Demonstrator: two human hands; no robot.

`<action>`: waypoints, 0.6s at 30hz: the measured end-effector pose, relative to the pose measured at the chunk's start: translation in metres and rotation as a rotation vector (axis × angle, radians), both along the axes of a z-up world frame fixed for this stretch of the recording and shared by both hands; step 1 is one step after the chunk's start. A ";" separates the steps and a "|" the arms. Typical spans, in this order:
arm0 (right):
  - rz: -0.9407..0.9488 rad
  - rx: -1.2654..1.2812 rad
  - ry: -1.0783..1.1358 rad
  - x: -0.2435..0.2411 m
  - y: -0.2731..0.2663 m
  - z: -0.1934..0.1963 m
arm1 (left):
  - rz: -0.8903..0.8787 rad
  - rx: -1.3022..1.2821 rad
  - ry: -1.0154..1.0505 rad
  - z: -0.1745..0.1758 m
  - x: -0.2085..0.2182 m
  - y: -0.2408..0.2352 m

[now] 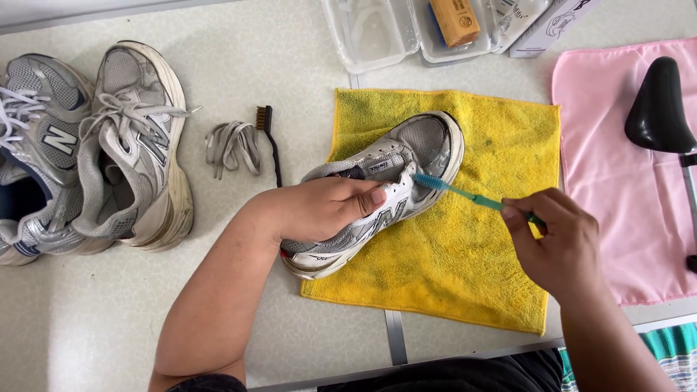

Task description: The person scrubs a white and grey New Balance sneaker with a blue toothbrush dipped in a cleaning solution. They focus on the side panels and mesh areas, repeatedly dipping the brush into a small container of liquid.

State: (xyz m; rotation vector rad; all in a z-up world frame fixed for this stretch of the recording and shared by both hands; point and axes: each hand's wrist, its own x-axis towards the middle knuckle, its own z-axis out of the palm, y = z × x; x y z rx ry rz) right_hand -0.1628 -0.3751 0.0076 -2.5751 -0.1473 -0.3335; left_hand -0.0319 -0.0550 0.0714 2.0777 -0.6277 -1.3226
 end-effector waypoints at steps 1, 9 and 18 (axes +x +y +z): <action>0.001 -0.002 -0.004 0.002 -0.009 -0.010 | 0.001 -0.002 -0.004 -0.002 0.003 0.002; 0.171 0.134 -0.098 0.016 -0.033 -0.056 | 0.008 -0.105 -0.023 -0.014 0.010 0.014; 0.126 0.189 -0.269 0.032 -0.023 -0.061 | 0.158 -0.463 0.040 -0.067 0.031 0.049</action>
